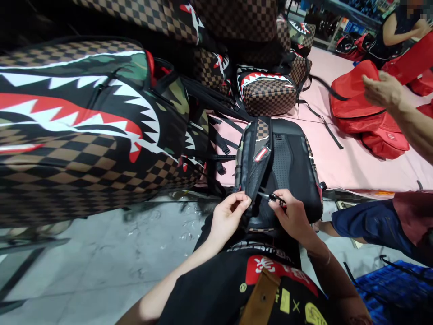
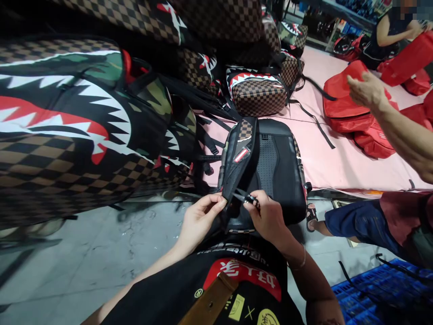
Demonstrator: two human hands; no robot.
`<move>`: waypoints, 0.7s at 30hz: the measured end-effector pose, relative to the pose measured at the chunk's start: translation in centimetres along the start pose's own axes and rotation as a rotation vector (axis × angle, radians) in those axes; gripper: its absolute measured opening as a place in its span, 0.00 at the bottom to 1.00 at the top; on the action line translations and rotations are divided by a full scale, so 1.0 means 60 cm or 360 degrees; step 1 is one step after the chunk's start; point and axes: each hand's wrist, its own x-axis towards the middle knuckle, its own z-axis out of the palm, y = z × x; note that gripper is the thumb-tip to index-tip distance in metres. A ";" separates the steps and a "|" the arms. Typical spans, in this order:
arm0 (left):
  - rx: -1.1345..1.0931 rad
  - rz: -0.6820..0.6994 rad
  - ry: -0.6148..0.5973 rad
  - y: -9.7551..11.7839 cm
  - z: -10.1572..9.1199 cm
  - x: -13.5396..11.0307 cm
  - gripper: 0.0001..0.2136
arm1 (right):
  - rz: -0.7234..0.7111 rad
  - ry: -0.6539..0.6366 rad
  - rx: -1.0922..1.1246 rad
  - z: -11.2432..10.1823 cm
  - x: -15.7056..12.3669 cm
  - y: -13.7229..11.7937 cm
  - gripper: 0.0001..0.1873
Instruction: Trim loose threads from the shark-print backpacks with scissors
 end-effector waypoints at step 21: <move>-0.0416 -0.0155 0.0060 -0.004 0.008 -0.009 0.14 | -0.0468 -0.0433 -0.0632 -0.028 0.014 -0.001 0.14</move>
